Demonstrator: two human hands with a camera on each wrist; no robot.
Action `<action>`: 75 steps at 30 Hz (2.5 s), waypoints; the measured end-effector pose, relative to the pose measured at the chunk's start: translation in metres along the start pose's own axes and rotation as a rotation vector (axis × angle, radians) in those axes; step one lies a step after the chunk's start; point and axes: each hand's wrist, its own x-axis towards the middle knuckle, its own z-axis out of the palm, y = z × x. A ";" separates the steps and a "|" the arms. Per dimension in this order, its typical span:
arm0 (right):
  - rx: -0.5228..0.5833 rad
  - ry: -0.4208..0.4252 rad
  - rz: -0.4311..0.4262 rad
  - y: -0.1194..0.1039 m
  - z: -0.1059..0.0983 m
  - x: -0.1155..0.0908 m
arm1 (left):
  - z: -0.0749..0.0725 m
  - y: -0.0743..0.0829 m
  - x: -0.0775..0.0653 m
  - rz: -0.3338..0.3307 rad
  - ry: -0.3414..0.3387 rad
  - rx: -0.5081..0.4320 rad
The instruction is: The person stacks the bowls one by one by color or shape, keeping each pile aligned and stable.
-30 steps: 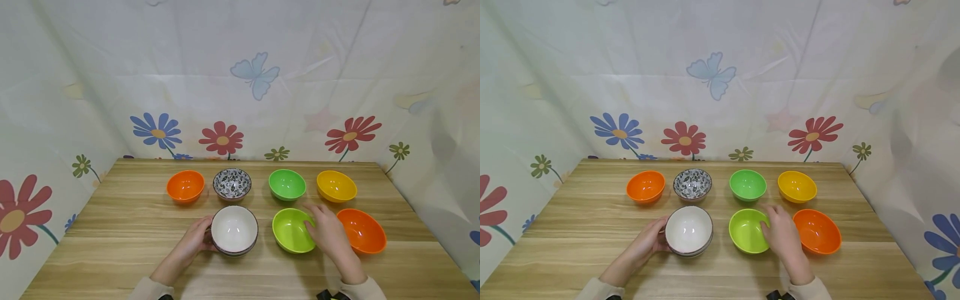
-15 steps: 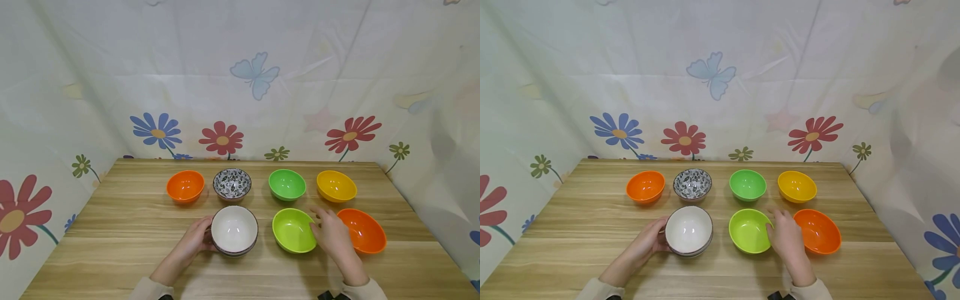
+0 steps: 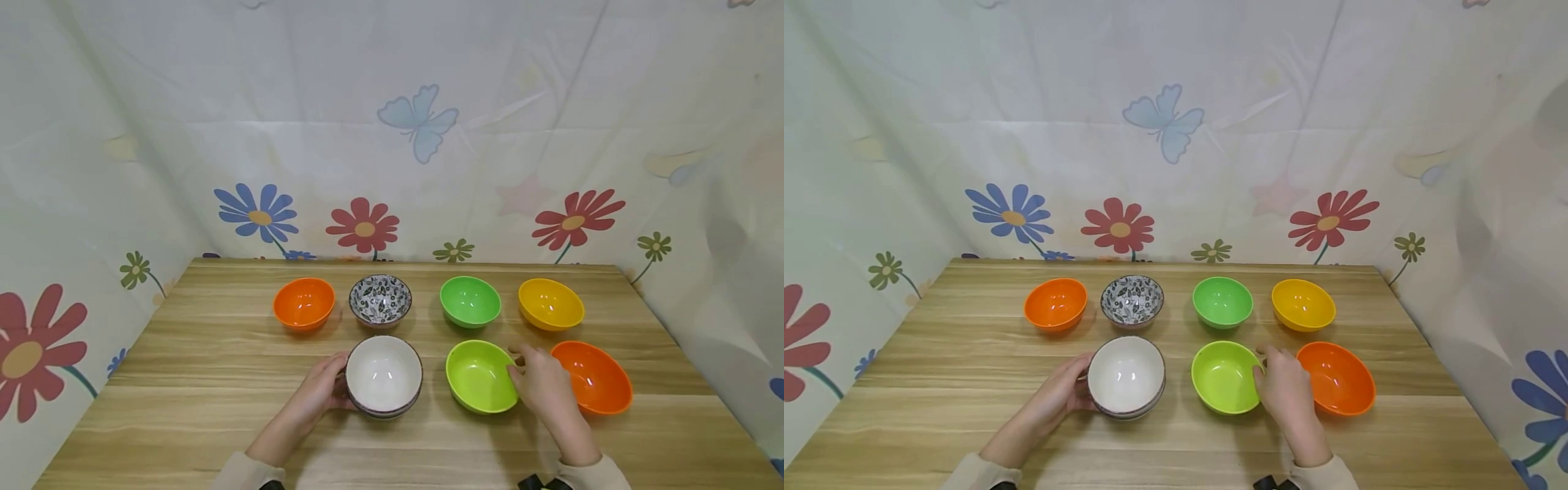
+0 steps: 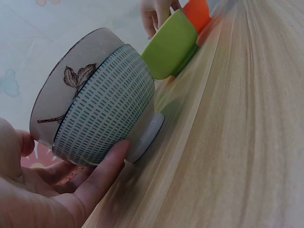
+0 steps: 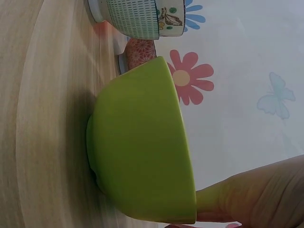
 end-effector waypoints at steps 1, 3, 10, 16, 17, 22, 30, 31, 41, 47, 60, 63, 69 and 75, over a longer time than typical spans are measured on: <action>0.000 -0.003 0.004 0.000 0.000 0.000 | 0.000 0.000 0.000 -0.001 0.000 -0.002; -0.001 -0.008 0.008 0.001 0.001 0.001 | 0.000 0.000 0.000 0.000 -0.004 0.000; -0.008 -0.018 0.015 0.001 0.003 0.001 | 0.001 0.000 0.000 -0.001 0.002 -0.004; -0.014 -0.016 0.018 0.001 0.004 0.001 | 0.001 0.000 0.000 -0.002 0.003 0.002; -0.013 -0.016 0.018 0.001 0.005 0.001 | 0.001 0.000 0.000 -0.003 0.002 0.001; -0.010 -0.003 0.014 0.001 0.006 0.002 | 0.001 0.001 0.000 -0.003 0.000 0.001; -0.013 0.013 0.023 0.000 0.006 0.002 | 0.001 0.001 0.000 -0.003 0.005 0.000; -0.012 0.013 0.027 0.000 0.006 0.002 | 0.001 0.001 0.000 -0.002 0.004 0.000; -0.003 -0.016 0.064 0.000 0.005 0.003 | -0.001 -0.001 0.001 0.000 -0.011 0.000; 0.001 -0.013 0.064 0.001 0.005 0.003 | 0.000 -0.001 0.000 0.001 0.000 0.000; -0.005 0.016 0.050 -0.004 0.001 0.007 | -0.001 -0.002 0.000 0.007 -0.010 -0.006; -0.009 0.014 0.041 -0.006 -0.002 0.009 | -0.001 -0.002 0.000 0.007 -0.012 -0.008; -0.024 0.024 0.000 -0.011 -0.009 0.015 | -0.001 -0.001 0.001 0.003 -0.013 -0.015; -0.035 0.015 -0.016 -0.014 -0.015 0.020 | 0.000 0.000 0.000 0.007 -0.005 -0.010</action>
